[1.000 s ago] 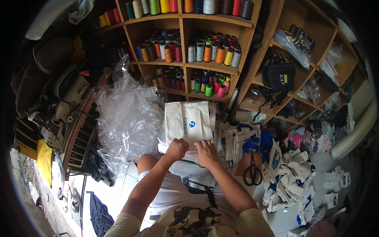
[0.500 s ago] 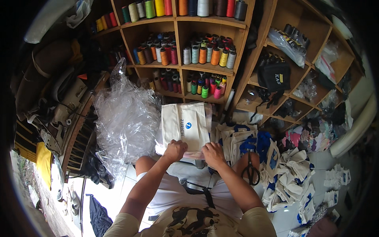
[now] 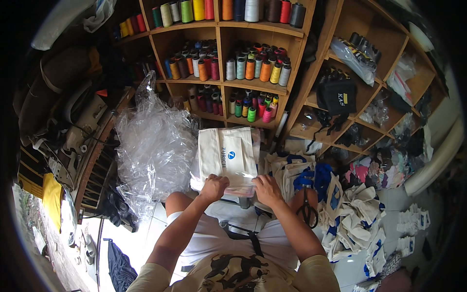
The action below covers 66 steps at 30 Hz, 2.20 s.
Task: Folding white textile tote bags with blue handles and placing them into clear plastic sleeves.
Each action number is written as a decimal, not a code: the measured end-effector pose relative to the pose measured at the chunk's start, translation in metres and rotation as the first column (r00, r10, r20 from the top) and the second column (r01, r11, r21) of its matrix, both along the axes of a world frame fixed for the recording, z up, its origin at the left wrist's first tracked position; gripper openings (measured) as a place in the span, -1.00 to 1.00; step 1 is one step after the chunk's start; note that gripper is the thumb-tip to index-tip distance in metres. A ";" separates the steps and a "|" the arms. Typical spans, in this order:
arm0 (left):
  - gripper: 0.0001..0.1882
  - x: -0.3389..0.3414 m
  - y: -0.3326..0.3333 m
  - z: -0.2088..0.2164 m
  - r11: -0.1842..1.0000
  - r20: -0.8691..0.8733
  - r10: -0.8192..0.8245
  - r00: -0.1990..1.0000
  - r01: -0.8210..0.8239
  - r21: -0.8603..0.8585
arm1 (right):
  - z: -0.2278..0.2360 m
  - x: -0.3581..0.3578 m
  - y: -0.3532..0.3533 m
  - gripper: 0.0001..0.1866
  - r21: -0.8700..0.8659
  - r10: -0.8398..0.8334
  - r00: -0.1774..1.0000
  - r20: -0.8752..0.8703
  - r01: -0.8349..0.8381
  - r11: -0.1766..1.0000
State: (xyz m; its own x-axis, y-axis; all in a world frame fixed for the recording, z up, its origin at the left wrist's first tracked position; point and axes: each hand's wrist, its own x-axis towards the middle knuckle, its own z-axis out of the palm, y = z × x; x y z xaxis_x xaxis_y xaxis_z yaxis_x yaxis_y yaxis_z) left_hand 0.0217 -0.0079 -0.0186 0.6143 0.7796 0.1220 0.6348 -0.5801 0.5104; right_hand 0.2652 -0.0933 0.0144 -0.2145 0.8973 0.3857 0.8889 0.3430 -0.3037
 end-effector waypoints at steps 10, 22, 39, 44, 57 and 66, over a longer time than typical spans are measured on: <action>-0.88 0.001 -0.001 0.002 1.000 -0.022 0.014 1.000 -0.015 -0.006 | -0.012 0.018 -0.006 -0.91 0.007 0.014 1.000 0.025 -0.014 1.000; -0.87 -0.002 -0.011 0.002 0.998 -0.059 0.039 0.998 -0.036 0.049 | -0.001 0.034 0.018 -0.89 -0.447 0.193 0.980 -0.042 -0.192 0.874; -0.85 -0.002 0.011 -0.010 0.992 0.013 0.052 0.999 -0.050 -0.112 | -0.005 0.044 0.045 -0.91 -0.569 -0.087 0.868 -0.489 -0.241 0.787; -0.86 -0.002 0.013 -0.009 0.993 0.039 0.022 0.999 -0.018 -0.113 | -0.005 0.048 0.047 -0.92 -0.638 -0.125 0.886 -0.446 -0.217 0.739; -0.83 -0.003 0.015 -0.008 0.987 0.048 0.034 0.998 -0.026 -0.157 | -0.012 0.041 0.055 -0.85 -0.807 -0.447 0.775 -0.447 -0.133 0.576; -0.77 0.006 0.027 -0.001 0.962 -0.055 0.069 0.996 -0.081 -0.262 | 0.000 0.027 0.066 -0.81 -0.905 -0.582 0.801 -0.140 0.135 0.404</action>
State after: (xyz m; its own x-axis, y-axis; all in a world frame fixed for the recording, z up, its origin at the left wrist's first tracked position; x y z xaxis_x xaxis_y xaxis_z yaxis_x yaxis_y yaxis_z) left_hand 0.0274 0.0188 -0.0195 0.5534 0.8241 -0.1209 0.6971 -0.3787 0.6088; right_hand 0.2927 -0.0278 0.0148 0.1739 0.7596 -0.6267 0.5813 -0.5929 -0.5573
